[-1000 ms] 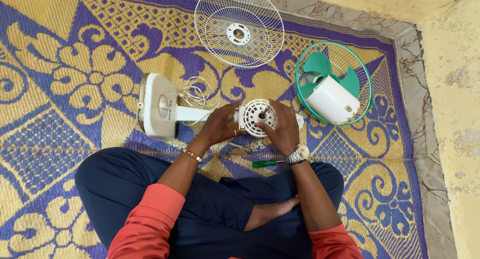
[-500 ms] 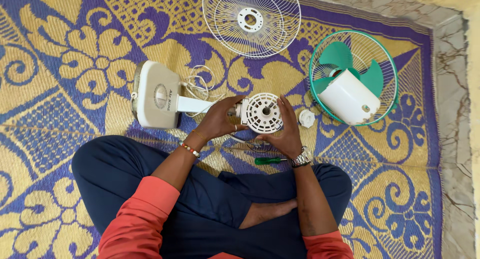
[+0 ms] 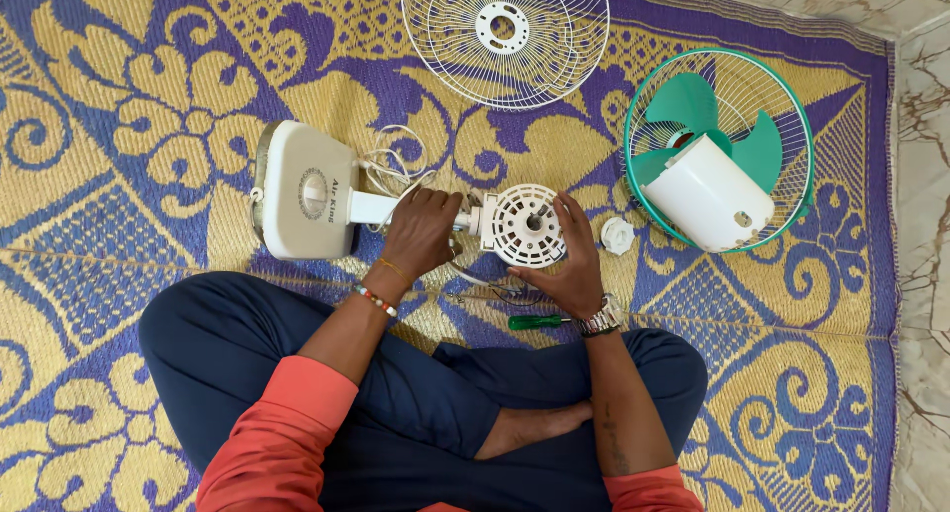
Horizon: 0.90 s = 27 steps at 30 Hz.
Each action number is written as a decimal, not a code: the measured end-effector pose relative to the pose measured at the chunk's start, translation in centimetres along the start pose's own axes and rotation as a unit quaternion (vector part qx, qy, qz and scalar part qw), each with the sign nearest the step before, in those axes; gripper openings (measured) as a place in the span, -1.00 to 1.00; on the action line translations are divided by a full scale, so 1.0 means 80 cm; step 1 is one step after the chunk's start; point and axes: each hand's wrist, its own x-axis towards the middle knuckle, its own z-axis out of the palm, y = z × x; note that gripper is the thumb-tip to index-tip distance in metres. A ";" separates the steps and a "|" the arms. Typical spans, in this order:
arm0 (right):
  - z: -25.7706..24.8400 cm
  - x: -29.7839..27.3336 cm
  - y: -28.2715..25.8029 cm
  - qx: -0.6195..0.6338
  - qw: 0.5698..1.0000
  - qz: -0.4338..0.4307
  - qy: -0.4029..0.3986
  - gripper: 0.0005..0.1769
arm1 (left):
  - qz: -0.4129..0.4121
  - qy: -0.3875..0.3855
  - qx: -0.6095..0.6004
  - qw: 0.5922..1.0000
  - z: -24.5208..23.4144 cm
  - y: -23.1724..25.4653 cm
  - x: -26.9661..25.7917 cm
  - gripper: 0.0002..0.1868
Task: The person disassembles an electric fan by removing the front grille, fan blades, and rear cover, then detaching the motor housing from the stand. They use a screwdriver to loosen screws and separate components, placing parts on the mat.
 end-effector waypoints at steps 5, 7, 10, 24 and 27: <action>0.002 0.001 0.000 -0.004 1.000 -0.011 0.008 0.29 | -0.014 0.061 0.045 0.997 0.008 0.000 -0.014 -0.22; 0.002 0.001 -0.002 0.002 1.000 -0.014 0.010 0.28 | -0.009 0.070 0.058 0.996 0.013 -0.004 -0.017 -0.29; 0.001 0.001 -0.003 0.010 1.000 -0.010 0.013 0.27 | 0.009 0.083 0.066 0.994 0.022 -0.009 -0.016 -0.44; 0.000 -0.002 -0.003 0.031 0.999 -0.015 0.014 0.21 | -0.019 0.189 0.122 0.974 0.054 -0.030 -0.018 -0.64; 0.001 -0.003 -0.002 0.040 0.999 -0.019 0.021 0.19 | -0.019 0.158 0.099 0.982 0.048 -0.033 -0.020 -0.73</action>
